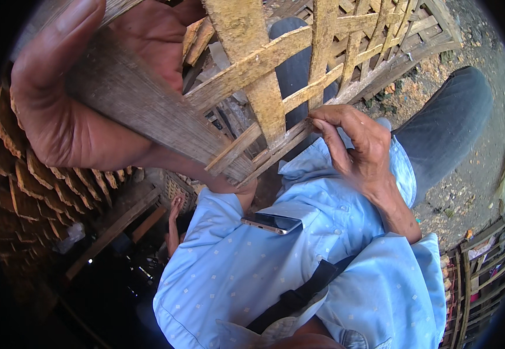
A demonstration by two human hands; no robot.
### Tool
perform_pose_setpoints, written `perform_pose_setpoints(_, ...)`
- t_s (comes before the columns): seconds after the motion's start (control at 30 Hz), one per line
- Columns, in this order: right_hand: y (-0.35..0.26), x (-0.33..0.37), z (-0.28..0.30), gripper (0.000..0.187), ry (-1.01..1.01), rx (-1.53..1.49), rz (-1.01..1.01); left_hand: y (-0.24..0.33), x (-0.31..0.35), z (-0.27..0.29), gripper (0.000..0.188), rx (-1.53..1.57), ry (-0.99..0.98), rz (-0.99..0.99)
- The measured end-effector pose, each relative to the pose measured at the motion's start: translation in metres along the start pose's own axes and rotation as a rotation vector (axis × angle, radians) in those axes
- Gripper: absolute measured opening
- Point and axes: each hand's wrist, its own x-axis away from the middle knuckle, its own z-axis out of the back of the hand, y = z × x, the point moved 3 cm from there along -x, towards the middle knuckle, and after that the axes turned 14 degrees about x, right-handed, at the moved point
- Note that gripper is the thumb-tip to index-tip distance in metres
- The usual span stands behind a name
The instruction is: The person sits on the ground and assembles a wooden lattice frame by hand, inserting thin wooden strips into the grid. They then place a clear plastic sheet over the frame and continue adjusting the wooden pieces.
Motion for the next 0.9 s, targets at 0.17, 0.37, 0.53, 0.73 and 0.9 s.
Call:
perform_pose_setpoints(0.17,-0.013,0.008,-0.007,0.014,-0.071,0.028,0.045,-0.001,-0.005,0.008,0.045,-0.05,-0.093,0.041)
perform_pose_setpoints(0.37,0.011,0.011,0.019,0.011,0.053,0.043,-0.102,0.044,-0.006,0.034,0.034,-0.301,-0.18,0.009)
perform_pose_setpoints(0.53,0.005,0.009,0.005,0.01,-0.028,0.095,-0.064,0.027,-0.007,0.023,0.027,-0.252,-0.124,0.013)
perform_pose_setpoints(0.73,0.022,0.009,0.009,0.011,-0.005,-0.026,-0.239,0.018,0.001,0.012,0.036,-0.18,-0.022,-0.125)
perform_pose_setpoints(0.9,0.023,0.007,-0.001,0.011,-0.005,0.056,-0.163,0.004,0.004,0.003,0.038,-0.113,-0.015,-0.072)
